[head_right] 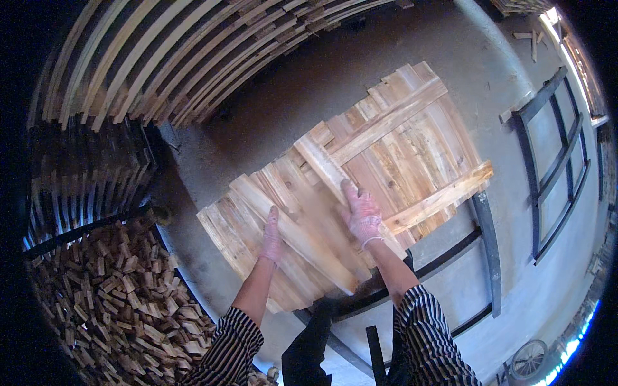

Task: The person picks up wooden planks from a large pile and places them onto a metal frame on the floor. They arrange the planks in layers, alternating the orientation of the wood to create a stable stack. The person wears pink gloves and uses both hands to handle the lumber.

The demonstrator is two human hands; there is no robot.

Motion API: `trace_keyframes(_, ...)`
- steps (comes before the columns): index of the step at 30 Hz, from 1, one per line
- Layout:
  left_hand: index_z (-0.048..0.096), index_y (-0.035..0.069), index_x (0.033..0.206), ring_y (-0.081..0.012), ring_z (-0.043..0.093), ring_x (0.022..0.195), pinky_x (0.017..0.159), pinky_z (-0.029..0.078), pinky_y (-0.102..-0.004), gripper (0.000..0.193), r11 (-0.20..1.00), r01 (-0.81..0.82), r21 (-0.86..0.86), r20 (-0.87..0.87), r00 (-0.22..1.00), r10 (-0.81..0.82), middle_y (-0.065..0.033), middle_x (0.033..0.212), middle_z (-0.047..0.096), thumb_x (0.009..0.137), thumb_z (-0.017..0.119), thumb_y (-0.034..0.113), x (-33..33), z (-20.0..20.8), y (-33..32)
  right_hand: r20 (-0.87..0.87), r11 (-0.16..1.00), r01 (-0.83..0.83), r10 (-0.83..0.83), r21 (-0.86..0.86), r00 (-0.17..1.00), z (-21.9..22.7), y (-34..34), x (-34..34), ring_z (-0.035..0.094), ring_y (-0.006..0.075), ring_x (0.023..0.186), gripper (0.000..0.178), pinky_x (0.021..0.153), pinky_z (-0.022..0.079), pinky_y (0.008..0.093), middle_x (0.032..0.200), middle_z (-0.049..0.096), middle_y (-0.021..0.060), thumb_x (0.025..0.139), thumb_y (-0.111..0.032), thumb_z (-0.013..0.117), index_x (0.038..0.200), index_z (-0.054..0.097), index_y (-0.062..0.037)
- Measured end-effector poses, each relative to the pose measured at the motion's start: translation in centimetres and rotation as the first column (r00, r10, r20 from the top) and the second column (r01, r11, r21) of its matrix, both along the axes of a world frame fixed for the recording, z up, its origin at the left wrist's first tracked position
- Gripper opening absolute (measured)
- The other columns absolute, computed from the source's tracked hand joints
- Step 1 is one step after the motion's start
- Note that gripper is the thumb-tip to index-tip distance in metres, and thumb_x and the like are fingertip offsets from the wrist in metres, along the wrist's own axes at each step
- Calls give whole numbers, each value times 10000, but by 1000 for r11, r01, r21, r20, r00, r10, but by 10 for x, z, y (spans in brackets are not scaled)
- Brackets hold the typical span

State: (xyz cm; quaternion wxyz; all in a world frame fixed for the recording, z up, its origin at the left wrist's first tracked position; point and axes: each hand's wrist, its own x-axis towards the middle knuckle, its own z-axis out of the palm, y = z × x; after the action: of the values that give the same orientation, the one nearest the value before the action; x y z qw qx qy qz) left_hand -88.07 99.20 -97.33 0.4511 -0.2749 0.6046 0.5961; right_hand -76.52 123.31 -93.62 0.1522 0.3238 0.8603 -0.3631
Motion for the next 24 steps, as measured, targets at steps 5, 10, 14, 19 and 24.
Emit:
trace_keyframes(5,393,89,1583,-249,513,1345,1185,363,-416,879,998,53,-31,35,998,-52,-109,1454,553,991,489,732,7,9,33,-46,925,-233,258,300,965,-2,-34,20,511,488,1346,720,1144,432,470,1502,471,318,962,-422,686,1568,415,-141)
trace_keyframes(10,241,96,1665,-304,333,1518,1250,252,-414,1008,981,192,-6,43,981,-191,-152,1686,314,951,538,743,24,96,118,-267,944,-119,35,-307,963,13,-25,42,519,454,1342,718,1143,424,457,1448,521,286,950,-382,720,1566,444,-136)
trace_keyframes(14,102,70,1676,-389,105,1594,1291,157,-470,1198,629,644,-436,-211,606,-767,-236,1718,173,842,744,643,26,36,79,-128,989,-54,36,-136,991,3,31,33,586,449,1238,706,1050,491,516,1403,547,288,947,-397,688,1577,438,-197)
trace_keyframes(19,5,7,1662,-472,-66,1590,1311,88,-460,1279,134,695,-706,-20,170,-985,-308,1715,-6,811,826,493,20,34,112,-6,928,-197,209,316,978,-47,70,47,600,447,1235,673,1028,507,534,1480,507,296,959,-388,666,1574,431,-247)
trace_keyframes(24,121,31,1654,-417,73,1588,1312,120,-425,1081,118,733,-669,-68,98,-993,-259,1713,122,890,724,501,-12,37,64,148,919,-377,360,116,921,15,39,21,568,472,1270,635,1053,485,532,1496,494,303,979,-405,630,1556,439,-222)
